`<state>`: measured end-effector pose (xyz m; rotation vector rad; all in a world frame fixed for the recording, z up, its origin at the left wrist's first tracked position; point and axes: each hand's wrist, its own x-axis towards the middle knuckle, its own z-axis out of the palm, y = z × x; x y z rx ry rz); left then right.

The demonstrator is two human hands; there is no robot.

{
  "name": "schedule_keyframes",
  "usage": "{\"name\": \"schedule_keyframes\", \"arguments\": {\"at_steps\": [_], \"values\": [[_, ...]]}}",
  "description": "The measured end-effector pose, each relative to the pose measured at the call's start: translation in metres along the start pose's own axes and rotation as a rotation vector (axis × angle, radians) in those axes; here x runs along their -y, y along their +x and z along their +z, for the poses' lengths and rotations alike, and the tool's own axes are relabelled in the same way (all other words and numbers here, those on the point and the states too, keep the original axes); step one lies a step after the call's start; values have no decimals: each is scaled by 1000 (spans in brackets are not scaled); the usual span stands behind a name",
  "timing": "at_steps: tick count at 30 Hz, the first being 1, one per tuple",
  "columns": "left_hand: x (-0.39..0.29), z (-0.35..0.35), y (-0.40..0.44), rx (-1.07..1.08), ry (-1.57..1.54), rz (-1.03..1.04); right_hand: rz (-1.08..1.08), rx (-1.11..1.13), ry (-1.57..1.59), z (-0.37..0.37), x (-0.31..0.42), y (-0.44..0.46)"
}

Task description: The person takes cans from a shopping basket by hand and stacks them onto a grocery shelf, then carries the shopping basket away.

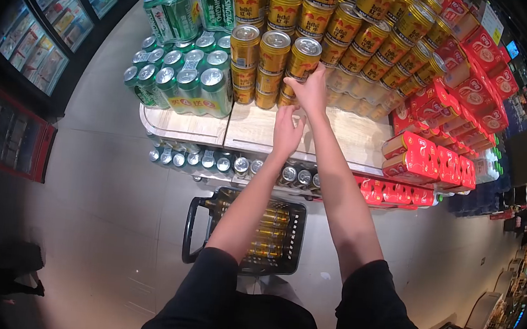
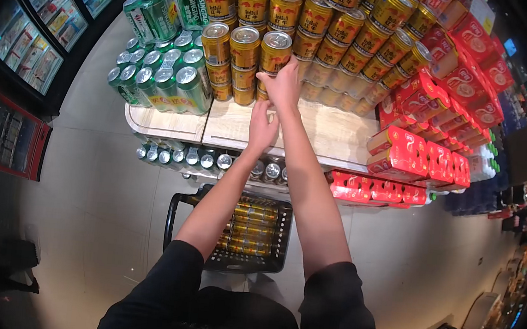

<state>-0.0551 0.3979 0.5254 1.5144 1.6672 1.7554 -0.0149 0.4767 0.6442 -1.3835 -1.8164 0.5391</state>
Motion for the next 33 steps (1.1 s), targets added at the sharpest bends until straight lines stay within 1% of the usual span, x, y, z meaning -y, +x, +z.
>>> {"name": "schedule_keyframes", "arguments": {"at_steps": [1, 2, 3, 4, 5, 6, 8, 9, 10, 11, 12, 13, 14, 15, 17, 18, 20, 21, 22, 23, 24, 25, 26, 27, 29, 30, 33], "values": [[-5, -7, -15, -16, 23, 9, -55, -56, -23, -3, -3, -10], [-17, -20, -34, -24, 31, -48, 3, -22, 37, 0, -24, -16], [-10, -29, -61, -67, 26, -14, -25, -129, 219, 9, -54, -29], [-2, -40, -93, -88, 35, -84, -37, -186, 343, -6, -59, -59], [-3, -58, -120, -156, 141, 47, -3, -260, 428, -17, -64, -94], [8, -72, -157, -162, 119, -35, 64, -302, 487, -24, -80, -133], [36, -99, -227, -113, 273, -231, 351, -163, 773, -23, -141, -243], [58, -106, -260, -82, 301, -323, 527, -211, 813, -11, -167, -280], [87, -109, -291, 21, 356, -385, 840, -167, 834, 5, -202, -332], [112, -115, -324, 121, 416, -444, 1149, -80, 744, 22, -231, -377], [131, -120, -348, 350, 405, -619, 1329, 72, 613, 42, -264, -428], [159, -122, -376, 576, 395, -711, 1392, 125, 647, 65, -291, -478], [196, -123, -417, 716, 355, -845, 1498, 173, 670, 86, -313, -517], [206, -121, -429, 932, 397, -947, 1606, 221, 692, 105, -335, -551], [241, -114, -456, 1291, 461, -965, 1803, 191, 574, 148, -383, -616], [264, -107, -472, 1322, 545, -889, 1898, 178, 514, 166, -401, -633], [303, -102, -515, 1395, 701, -742, 1925, 119, 498, 204, -440, -674], [329, -99, -536, 1452, 689, -731, 1948, 92, 481, 219, -457, -698], [337, -98, -544, 1480, 633, -750, 1908, 186, 485, 237, -486, -732], [344, -92, -550, 1490, 577, -766, 1909, 98, 528, 248, -491, -733], [357, -91, -570, 1499, 590, -703, 1905, 80, 412, 259, -488, -723], [365, -93, -588, 1508, 597, -642, 1867, 9, 503, 263, -479, -713], [358, -85, -587, 1589, 719, -673, 1913, 57, 347, 274, -484, -717], [352, -75, -582, 1623, 807, -696, 1937, 105, 192, 284, -497, -716], [365, -81, -611, 1508, 838, -546, 2004, 119, 52, 302, -517, -730], [367, -78, -613, 1515, 854, -511, 2035, 129, -21, 305, -518, -728], [372, -70, -614, 1525, 865, -443, 2034, 319, 85, 294, -523, -721]]}}
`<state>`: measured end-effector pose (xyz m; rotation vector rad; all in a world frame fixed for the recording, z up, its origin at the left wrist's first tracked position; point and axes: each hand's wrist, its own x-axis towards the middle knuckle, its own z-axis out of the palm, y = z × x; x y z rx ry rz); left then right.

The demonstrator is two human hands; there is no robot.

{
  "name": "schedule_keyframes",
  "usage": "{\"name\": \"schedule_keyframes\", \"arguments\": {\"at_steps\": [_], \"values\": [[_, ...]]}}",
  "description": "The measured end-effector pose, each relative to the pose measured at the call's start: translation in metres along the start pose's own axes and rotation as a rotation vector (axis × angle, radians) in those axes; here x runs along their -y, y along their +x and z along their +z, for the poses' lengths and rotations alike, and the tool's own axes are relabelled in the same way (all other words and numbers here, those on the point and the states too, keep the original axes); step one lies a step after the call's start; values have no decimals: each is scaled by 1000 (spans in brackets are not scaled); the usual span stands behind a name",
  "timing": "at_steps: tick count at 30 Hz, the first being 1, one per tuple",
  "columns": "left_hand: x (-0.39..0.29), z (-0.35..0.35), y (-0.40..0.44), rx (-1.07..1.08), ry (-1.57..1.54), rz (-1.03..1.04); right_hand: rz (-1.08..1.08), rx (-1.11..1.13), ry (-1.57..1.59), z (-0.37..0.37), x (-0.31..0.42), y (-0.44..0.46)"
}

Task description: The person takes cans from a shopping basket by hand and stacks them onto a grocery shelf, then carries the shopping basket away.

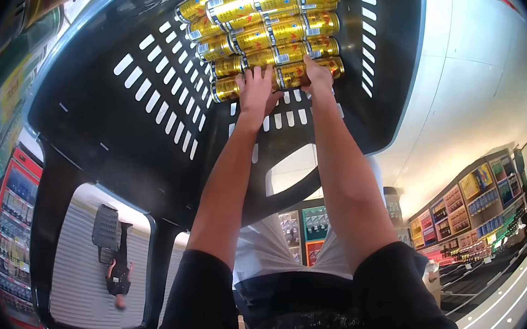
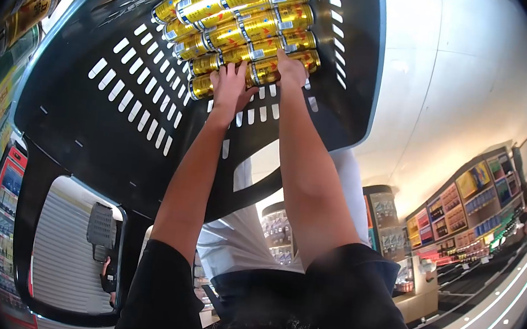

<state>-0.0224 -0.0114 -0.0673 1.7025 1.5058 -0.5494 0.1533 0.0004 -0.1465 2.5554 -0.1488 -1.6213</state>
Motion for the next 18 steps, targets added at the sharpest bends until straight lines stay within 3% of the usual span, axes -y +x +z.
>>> {"name": "schedule_keyframes", "arguments": {"at_steps": [4, 8, 13, 16, 18], "values": [[2, 0, 9, -64, -9, 150, -11, -57, -77, -3, 4, -1], [12, 5, 15, -115, 57, 268, 131, -124, -82, 2, 13, -6], [17, 10, 17, -153, 79, 330, 141, -200, -240, 4, 12, -4], [11, 9, 11, -128, 35, 269, 175, -295, -217, 8, 17, -13], [7, 9, 6, -165, 22, 235, 168, -215, -67, -5, 22, -24]]}}
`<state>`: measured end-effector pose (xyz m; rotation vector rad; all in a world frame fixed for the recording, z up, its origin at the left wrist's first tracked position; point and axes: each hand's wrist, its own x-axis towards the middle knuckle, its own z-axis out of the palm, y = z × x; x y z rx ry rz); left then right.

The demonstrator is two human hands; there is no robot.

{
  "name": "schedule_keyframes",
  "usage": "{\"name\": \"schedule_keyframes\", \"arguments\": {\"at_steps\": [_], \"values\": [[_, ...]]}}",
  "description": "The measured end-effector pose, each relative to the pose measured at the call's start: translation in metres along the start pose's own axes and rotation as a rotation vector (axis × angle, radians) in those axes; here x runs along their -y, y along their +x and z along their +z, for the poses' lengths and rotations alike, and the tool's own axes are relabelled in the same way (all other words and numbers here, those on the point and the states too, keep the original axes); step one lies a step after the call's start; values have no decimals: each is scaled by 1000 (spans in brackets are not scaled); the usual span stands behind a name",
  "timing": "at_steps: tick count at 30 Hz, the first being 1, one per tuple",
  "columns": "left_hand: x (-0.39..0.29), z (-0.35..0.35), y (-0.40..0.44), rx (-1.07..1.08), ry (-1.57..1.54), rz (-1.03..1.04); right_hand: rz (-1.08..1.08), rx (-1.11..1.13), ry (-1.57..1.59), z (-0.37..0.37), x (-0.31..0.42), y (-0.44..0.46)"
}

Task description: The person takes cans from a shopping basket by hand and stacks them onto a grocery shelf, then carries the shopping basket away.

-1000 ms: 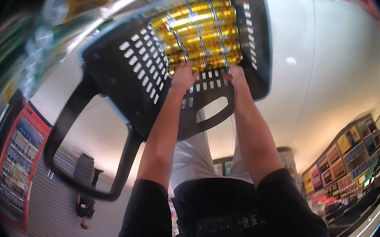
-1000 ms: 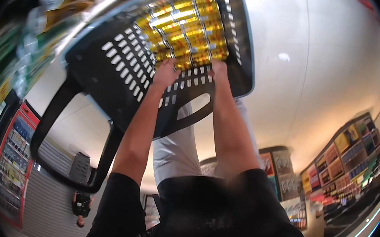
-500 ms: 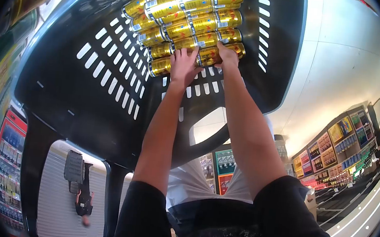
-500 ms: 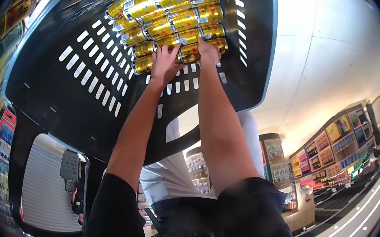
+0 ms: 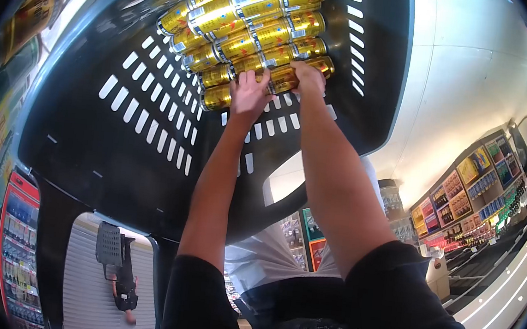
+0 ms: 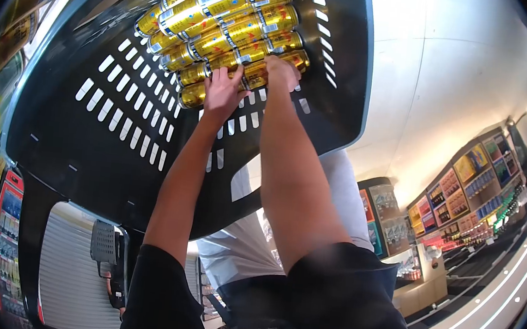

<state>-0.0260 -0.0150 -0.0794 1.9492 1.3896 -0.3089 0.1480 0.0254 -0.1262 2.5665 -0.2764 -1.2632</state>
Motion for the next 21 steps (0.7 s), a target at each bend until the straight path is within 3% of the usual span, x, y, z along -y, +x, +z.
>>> {"name": "schedule_keyframes", "arguments": {"at_steps": [2, 4, 12, 15, 16, 18, 20, 21], "values": [[-4, -2, -1, -105, 35, 5, 14, 147, 204, -8, 1, -5], [-5, -10, -1, -112, 49, -9, -98, 223, 152, -12, -3, 0], [-10, -38, -6, -107, 178, -70, -147, 215, 407, -5, 1, -14], [24, -9, 4, -303, 175, 17, -259, 389, 564, 10, 3, -27], [13, -32, 12, -170, 59, -42, -290, 350, 614, 22, 4, -28], [33, -3, 16, -295, 91, 15, -333, 127, 636, 42, 4, -26], [20, -28, 24, -81, 84, -113, -339, -73, 579, 54, 5, -15], [22, -29, 28, -88, 58, -84, -310, -15, 482, 60, 7, -4]]}}
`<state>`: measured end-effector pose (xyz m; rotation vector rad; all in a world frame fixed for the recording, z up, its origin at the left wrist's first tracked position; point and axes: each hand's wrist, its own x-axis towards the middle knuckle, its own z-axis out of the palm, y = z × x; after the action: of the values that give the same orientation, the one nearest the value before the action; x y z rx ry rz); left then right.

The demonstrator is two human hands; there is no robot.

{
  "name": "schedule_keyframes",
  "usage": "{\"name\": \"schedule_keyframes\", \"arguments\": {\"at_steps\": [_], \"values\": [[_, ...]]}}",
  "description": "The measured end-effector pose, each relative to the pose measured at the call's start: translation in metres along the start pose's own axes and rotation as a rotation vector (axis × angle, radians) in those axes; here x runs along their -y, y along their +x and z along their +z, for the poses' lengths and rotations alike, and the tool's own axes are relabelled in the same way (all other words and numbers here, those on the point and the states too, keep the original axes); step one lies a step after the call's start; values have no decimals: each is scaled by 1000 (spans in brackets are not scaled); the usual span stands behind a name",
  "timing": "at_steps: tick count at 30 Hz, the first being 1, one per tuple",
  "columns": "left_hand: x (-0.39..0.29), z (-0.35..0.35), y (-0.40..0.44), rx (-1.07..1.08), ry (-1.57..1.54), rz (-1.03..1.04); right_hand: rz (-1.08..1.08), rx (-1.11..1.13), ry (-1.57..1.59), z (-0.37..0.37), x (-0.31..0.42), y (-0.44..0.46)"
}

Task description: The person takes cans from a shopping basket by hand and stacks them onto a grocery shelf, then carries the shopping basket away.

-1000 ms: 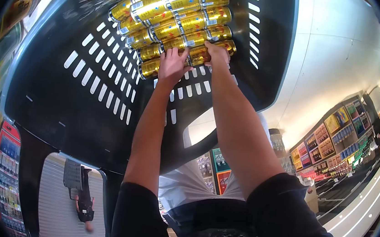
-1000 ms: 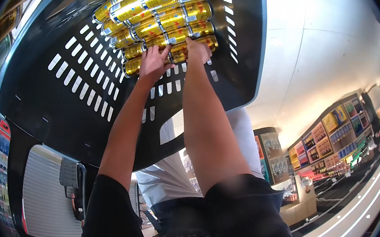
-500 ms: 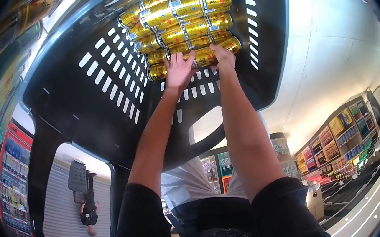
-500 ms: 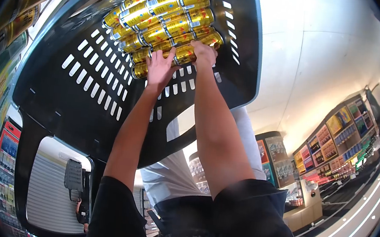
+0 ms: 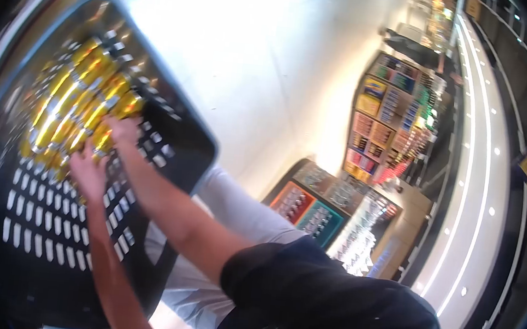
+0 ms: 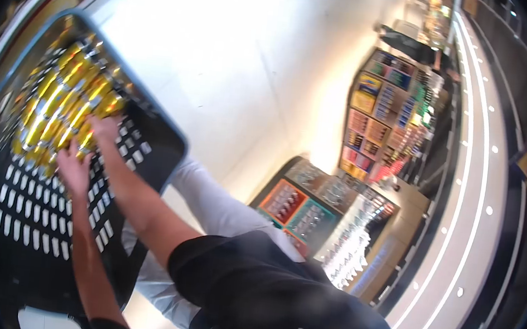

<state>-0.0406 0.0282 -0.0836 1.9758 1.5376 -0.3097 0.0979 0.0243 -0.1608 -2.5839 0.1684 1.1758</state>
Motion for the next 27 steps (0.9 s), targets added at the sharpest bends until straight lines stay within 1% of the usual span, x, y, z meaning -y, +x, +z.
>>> {"name": "schedule_keyframes", "arguments": {"at_steps": [1, 2, 5, 7, 8, 9, 10, 11, 12, 13, 14, 15, 16, 17, 19, 20, 21, 22, 23, 24, 25, 26, 27], "values": [[3, 0, -1, 1, -8, 13, 60, 18, 6, -7, 9, -11], [3, 0, -1, -38, 1, 48, 165, 142, -24, -9, 13, -5], [10, 4, 1, -103, 35, 95, 245, 298, 198, -30, 31, -21], [8, 5, 0, -110, 26, 109, 192, 196, 167, -17, 22, -8], [6, 5, -1, -74, 48, 82, 138, 181, 272, -11, 10, 3], [5, 1, 1, -90, -4, 133, 82, 172, 377, -5, 0, 12], [4, 1, 1, -103, -58, 160, 14, 207, 612, 4, -11, 23], [-6, -11, 1, -165, -53, 186, -33, 255, 848, 19, -15, 17], [-12, -20, -1, -45, -2, 74, 175, 472, 906, -12, 7, -8], [-4, -11, -7, -148, 17, 112, 143, 465, 746, -26, 22, -23], [-2, -10, -11, -150, 65, 67, 113, 400, 580, -19, 21, -18], [0, -15, -17, -155, 32, 71, 120, 371, 603, -31, 27, -35], [0, -21, -29, -152, -2, 51, 26, 389, 537, -47, 33, -50], [-1, -29, -39, -154, -48, 48, 80, 290, 435, -53, 37, -65], [-15, -61, -65, -196, -150, 6, -58, 327, 488, -81, 44, -106], [-26, -78, -80, -230, -167, -16, -125, 404, 494, -106, 58, -135], [-37, -102, -99, -274, -181, -33, -177, 380, 583, -120, 64, -160], [-45, -134, -111, -306, -241, -21, -176, 343, 518, -140, 83, -192], [-56, -156, -126, -410, -221, -11, -331, 411, 554, -149, 77, -193], [-70, -183, -140, -443, -228, -37, -322, 380, 571, -175, 106, -235], [-85, -215, -148, -473, -242, -62, -384, 342, 534, -196, 124, -263], [-103, -250, -154, -598, -259, -54, -492, 376, 500, -222, 146, -285], [-122, -286, -161, -704, -282, -43, -563, 368, 393, -256, 175, -320]]}}
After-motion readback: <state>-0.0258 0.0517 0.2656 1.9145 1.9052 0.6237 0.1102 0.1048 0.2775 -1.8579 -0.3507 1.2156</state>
